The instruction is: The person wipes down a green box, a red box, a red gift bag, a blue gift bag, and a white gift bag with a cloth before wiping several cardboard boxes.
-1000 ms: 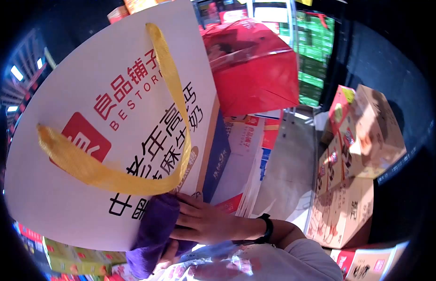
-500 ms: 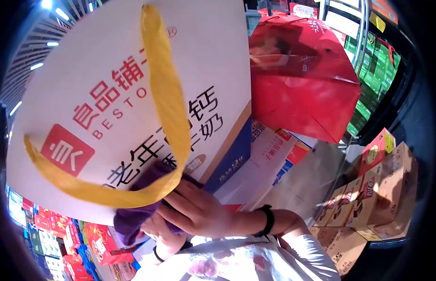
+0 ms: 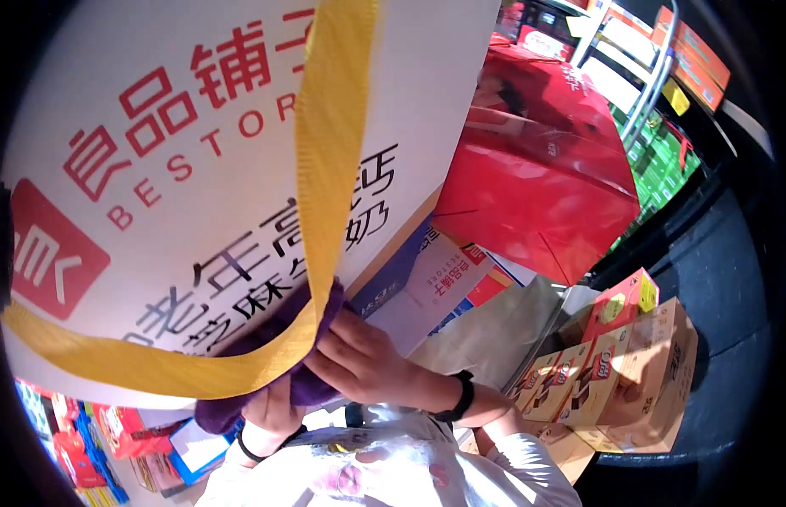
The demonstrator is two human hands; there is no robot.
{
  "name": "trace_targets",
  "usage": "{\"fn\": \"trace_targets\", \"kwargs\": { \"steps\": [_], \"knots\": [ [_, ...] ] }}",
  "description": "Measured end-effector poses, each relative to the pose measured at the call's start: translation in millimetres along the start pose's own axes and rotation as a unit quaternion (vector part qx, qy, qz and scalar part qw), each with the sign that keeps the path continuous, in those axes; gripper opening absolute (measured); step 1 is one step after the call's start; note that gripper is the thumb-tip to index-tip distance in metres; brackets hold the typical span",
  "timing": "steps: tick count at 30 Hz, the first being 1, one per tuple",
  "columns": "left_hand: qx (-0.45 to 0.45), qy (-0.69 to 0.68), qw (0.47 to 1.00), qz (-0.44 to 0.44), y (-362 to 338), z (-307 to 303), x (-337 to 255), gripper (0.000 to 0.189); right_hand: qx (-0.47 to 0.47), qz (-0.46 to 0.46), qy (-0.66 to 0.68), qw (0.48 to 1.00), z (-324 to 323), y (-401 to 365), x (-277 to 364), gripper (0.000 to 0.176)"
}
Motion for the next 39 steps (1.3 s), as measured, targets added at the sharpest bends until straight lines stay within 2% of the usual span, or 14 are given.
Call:
{"fn": "trace_targets", "kwargs": {
  "steps": [2, 4, 8, 9, 13, 16, 17, 22, 24, 26, 30, 32, 34, 39],
  "knots": [
    [-0.034, 0.008, 0.997, -0.075, 6.8, -8.5, 3.5, 0.036, 0.005, 0.020, 0.068, 0.997, -5.4, 10.7, -8.9, 0.028],
    [-0.080, 0.140, 0.986, 0.044, 35.9, -25.1, -21.4, 0.035, -0.009, -0.015, 0.048, 0.999, -19.4, 26.4, -11.1, 0.028],
    [-0.091, 0.055, 0.994, -0.019, 50.4, -25.8, -20.4, 0.035, -0.056, -0.053, -0.001, 0.997, -28.9, 32.7, -15.7, 0.031],
    [-0.060, 0.082, 0.995, -0.025, 47.0, -17.5, -20.8, 0.033, -0.034, -0.032, 0.023, 0.999, -22.4, 25.0, -18.5, 0.035],
    [-0.136, -0.170, 0.959, -0.179, 49.8, 8.5, -10.7, 0.019, 0.015, 0.029, 0.046, 0.998, 15.8, -25.8, -28.9, 0.042],
    [-0.133, -0.067, 0.979, -0.140, 41.3, 21.6, -22.9, 0.020, 0.039, 0.023, 0.094, 0.995, 19.9, -42.4, -33.3, 0.051],
    [-0.106, 0.024, 0.989, -0.097, 53.5, 14.7, -33.1, 0.020, 0.051, 0.010, 0.095, 0.994, 14.9, -33.8, -35.7, 0.057],
    [-0.099, 0.144, 0.980, -0.094, 95.5, -5.7, -44.3, 0.037, -0.051, -0.001, 0.094, 0.994, -22.8, 14.4, -60.9, 0.057],
    [-0.131, 0.120, 0.982, -0.065, 110.1, -8.0, -49.5, 0.033, -0.035, 0.002, 0.094, 0.995, -21.4, 11.8, -66.5, 0.056],
    [-0.151, -0.054, 0.978, -0.135, 105.5, 7.2, -37.2, 0.026, -0.066, 0.042, 0.096, 0.992, -8.7, -2.8, -73.2, 0.053],
    [-0.112, 0.023, 0.988, -0.101, 87.3, 47.0, -41.1, 0.021, -0.029, 0.136, 0.129, 0.982, 27.5, -54.3, -70.7, 0.059],
    [-0.104, 0.028, 0.990, -0.095, 92.9, 45.2, -47.5, 0.021, -0.015, 0.139, 0.127, 0.982, 19.5, -55.2, -76.3, 0.064],
    [-0.055, 0.018, 0.988, -0.146, 100.0, 40.7, -48.1, 0.031, -0.019, 0.074, 0.123, 0.989, 2.9, -42.5, -82.8, 0.067],
    [-0.124, 0.091, 0.984, -0.085, 134.9, 16.5, -56.1, 0.034, -0.059, 0.060, 0.091, 0.992, -28.7, 2.9, -99.6, 0.070]
  ]
}}
Point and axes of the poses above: each hand's wrist, its own y-axis towards the middle knuckle, its own z-axis out of the palm, x = y × z, the point moved 7 cm from there along y, towards the middle knuckle, and after that the axes turned 13 degrees about -y, right-handed, at the moved point
